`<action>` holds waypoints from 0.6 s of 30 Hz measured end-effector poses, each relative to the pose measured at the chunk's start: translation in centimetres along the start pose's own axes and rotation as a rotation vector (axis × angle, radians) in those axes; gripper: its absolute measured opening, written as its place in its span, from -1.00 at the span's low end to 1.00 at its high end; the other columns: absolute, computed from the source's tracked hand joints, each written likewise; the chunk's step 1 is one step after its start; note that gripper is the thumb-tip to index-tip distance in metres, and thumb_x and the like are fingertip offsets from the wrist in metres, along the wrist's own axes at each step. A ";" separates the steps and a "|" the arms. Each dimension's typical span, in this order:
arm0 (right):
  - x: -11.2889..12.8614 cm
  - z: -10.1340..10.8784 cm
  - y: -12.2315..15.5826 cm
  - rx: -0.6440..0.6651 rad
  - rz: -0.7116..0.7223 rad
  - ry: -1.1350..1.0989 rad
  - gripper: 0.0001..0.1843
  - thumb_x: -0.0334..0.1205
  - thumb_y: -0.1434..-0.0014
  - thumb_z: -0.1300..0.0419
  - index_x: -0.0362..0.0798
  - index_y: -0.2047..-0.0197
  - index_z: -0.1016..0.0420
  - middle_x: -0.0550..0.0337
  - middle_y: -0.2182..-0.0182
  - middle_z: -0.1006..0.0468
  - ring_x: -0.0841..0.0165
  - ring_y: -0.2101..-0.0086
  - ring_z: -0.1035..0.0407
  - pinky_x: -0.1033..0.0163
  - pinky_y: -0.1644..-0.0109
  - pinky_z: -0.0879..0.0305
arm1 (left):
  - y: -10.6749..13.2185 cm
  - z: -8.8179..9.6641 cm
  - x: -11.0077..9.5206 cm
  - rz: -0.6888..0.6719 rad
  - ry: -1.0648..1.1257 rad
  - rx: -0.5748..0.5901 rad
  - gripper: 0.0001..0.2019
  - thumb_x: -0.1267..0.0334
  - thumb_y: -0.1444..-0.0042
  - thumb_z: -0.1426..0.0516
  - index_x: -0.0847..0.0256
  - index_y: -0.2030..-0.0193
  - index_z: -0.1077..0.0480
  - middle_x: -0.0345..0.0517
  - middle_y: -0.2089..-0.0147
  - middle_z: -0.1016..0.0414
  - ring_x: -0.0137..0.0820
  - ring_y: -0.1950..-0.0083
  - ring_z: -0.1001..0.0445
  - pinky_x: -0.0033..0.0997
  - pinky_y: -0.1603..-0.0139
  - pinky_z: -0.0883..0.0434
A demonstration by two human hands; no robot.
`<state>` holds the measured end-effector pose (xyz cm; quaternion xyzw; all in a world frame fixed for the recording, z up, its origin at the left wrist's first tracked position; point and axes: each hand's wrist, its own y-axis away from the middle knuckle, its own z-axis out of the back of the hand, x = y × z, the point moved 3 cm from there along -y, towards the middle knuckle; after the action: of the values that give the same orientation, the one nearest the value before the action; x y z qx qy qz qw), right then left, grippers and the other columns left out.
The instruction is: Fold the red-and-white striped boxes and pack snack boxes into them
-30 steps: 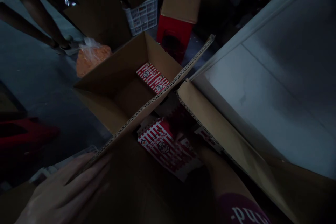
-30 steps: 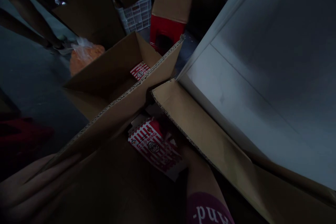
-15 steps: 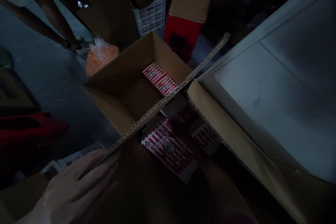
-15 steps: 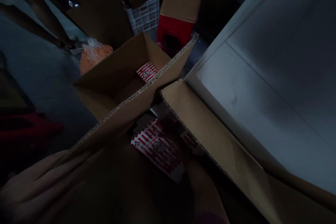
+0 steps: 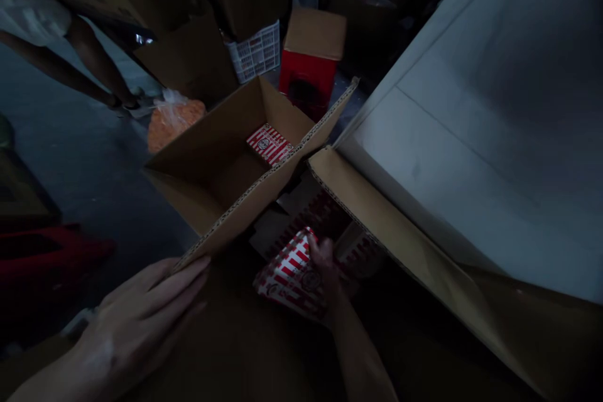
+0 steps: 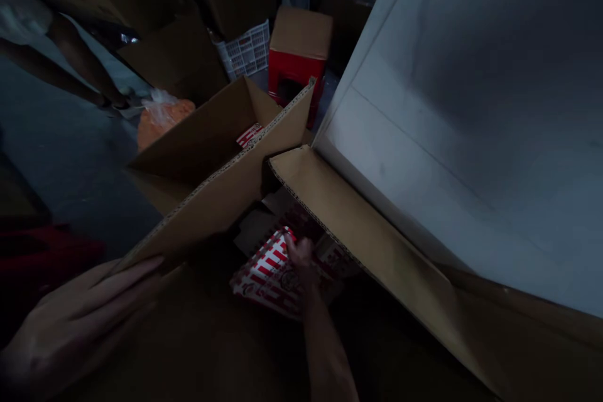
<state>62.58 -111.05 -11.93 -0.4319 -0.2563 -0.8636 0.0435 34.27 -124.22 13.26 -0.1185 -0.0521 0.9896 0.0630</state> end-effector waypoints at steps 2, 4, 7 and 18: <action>-0.1 1.9 -0.4 -0.021 -0.001 -0.047 -0.48 0.11 -0.18 0.04 -0.07 0.61 -0.37 0.17 0.71 -0.29 0.33 0.57 -0.24 0.29 0.53 -0.20 | -0.4 0.4 -0.4 -0.060 -0.030 -0.005 -0.78 0.28 -0.22 -0.08 0.08 0.02 -0.46 -0.19 -0.01 -0.58 -0.31 0.06 -0.54 -0.39 0.05 -0.47; -0.4 4.8 0.6 -0.054 0.012 -0.085 -0.45 0.16 -0.17 0.07 -0.05 0.65 -0.30 0.18 0.72 -0.27 0.36 0.61 -0.17 0.28 0.56 -0.16 | -0.4 0.4 -0.5 -0.089 -0.043 -0.003 -0.79 0.29 -0.20 -0.11 0.13 0.04 -0.46 -0.13 -0.04 -0.56 -0.28 0.06 -0.53 -0.33 0.06 -0.48; -0.5 10.0 3.9 -0.101 0.056 -0.140 -0.38 0.31 -0.11 0.10 -0.01 0.68 -0.23 0.21 0.73 -0.24 0.37 0.63 -0.13 0.26 0.55 -0.16 | 0.1 0.1 -0.3 -0.097 -0.033 -0.001 -0.79 0.26 -0.18 -0.13 0.15 0.06 -0.48 -0.07 -0.07 -0.54 -0.24 0.07 -0.52 -0.27 0.05 -0.48; 4.9 20.0 14.5 -0.140 0.216 -0.452 -0.30 0.43 -0.10 0.02 -0.03 0.68 -0.22 0.24 0.73 -0.21 0.43 0.65 -0.04 0.28 0.61 0.00 | -0.8 2.4 4.8 0.026 0.208 0.242 -0.62 -0.07 -0.16 -0.08 0.12 0.07 -0.49 -0.04 -0.23 -0.42 -0.12 -0.13 -0.45 -0.12 -0.12 -0.40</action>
<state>78.36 -113.31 7.62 -0.6409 -0.1513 -0.7511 0.0471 29.19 -122.94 14.60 -0.2124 0.0758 0.9718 0.0692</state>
